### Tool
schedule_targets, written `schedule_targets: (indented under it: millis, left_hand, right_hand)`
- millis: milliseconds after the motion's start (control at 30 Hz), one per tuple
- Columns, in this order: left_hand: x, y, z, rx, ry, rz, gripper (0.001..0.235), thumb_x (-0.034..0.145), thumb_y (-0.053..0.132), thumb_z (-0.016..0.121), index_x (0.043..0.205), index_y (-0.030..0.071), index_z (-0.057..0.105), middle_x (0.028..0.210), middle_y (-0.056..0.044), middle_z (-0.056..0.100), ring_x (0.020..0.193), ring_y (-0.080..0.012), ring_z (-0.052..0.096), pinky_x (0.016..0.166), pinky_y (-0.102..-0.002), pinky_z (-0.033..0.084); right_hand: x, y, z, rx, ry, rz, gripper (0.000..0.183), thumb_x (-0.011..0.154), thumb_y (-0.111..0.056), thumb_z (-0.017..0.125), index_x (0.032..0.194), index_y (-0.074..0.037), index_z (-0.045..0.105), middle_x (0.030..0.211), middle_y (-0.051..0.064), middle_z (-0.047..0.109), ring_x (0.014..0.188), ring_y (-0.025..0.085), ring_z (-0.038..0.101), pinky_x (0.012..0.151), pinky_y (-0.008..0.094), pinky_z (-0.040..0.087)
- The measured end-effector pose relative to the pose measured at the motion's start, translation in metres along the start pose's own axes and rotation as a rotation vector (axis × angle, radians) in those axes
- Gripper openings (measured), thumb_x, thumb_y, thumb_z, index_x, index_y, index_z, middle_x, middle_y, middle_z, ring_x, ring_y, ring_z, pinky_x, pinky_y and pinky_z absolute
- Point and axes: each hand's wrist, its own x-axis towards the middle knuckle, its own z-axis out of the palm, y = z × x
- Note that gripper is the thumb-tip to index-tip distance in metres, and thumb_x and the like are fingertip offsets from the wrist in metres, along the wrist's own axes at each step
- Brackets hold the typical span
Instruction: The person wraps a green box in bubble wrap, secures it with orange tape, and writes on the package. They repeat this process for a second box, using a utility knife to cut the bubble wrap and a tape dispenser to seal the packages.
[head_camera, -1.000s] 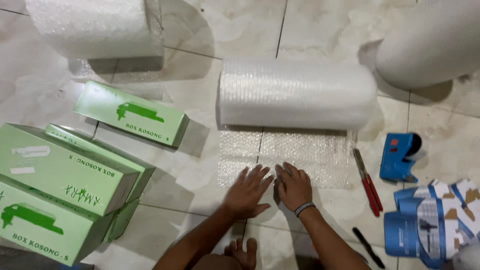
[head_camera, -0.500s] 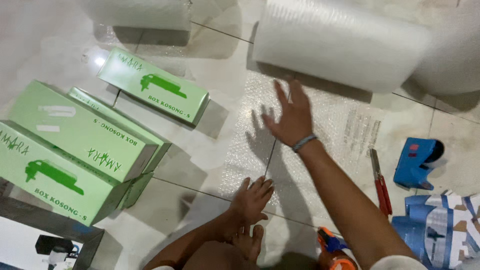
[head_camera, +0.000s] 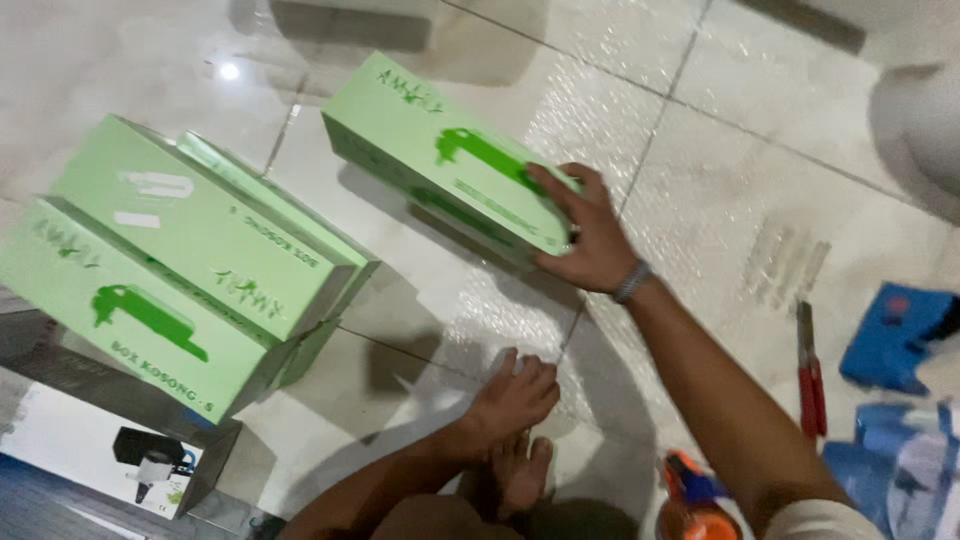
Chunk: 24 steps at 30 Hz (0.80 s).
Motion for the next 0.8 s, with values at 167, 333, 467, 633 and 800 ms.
schedule_targets:
  millis: [167,333,467,633,800]
  left_hand:
    - [-0.009,0.027,0.040,-0.104,0.034,0.079,0.009,0.071,0.012,0.065,0.073,0.005,0.060,0.075,-0.012,0.047,0.064,-0.0334,0.048,0.052,-0.049,0.040]
    - [-0.021,0.039,0.072,-0.141,0.000,0.075,0.008,0.067,0.004,0.063,0.064,0.004,0.055,0.061,-0.010,0.042,0.046,-0.0291,0.049,0.038,-0.042,0.039]
    - [-0.012,0.034,0.046,-0.067,-0.059,0.044,0.010,0.065,0.008,0.066,0.063,0.005,0.056,0.055,-0.008,0.043,0.042,-0.0273,0.052,0.034,-0.041,0.041]
    - [-0.008,0.029,0.020,-0.043,-0.076,0.026,0.012,0.062,0.021,0.065,0.068,0.012,0.060,0.060,-0.003,0.049,0.046,-0.0224,0.057,0.036,-0.037,0.045]
    - [-0.009,0.024,0.004,0.001,-0.056,0.033,0.010,0.071,0.019,0.060,0.080,0.013,0.062,0.067,0.000,0.053,0.049,-0.0186,0.060,0.037,-0.033,0.045]
  right_hand:
    - [-0.157,0.082,-0.061,-0.122,-0.142,0.169,0.094,0.050,-0.031,0.079,0.138,-0.028,0.046,0.131,0.026,0.038,0.123,0.046,0.035,0.104,0.048,0.021]
    - [-0.233,0.089,-0.042,-0.096,-0.126,0.160,0.082,0.054,-0.024,0.075,0.132,-0.033,0.052,0.139,0.019,0.033,0.129,0.044,0.026,0.109,0.052,0.015]
    - [-0.243,0.090,-0.035,-0.175,-0.158,0.126,0.076,0.056,-0.030,0.079,0.128,-0.031,0.055,0.141,0.018,0.032,0.131,0.046,0.023,0.108,0.060,0.018]
    - [-0.223,0.058,-0.029,-0.515,-0.248,0.135,0.081,0.055,-0.050,0.075,0.128,-0.033,0.045,0.145,0.012,0.029,0.131,0.041,0.028,0.099,0.068,0.024]
    - [-0.218,0.060,-0.030,-0.408,-0.359,0.241,0.083,0.058,-0.041,0.075,0.132,-0.034,0.040,0.144,0.007,0.030,0.127,0.036,0.036,0.100,0.059,0.031]
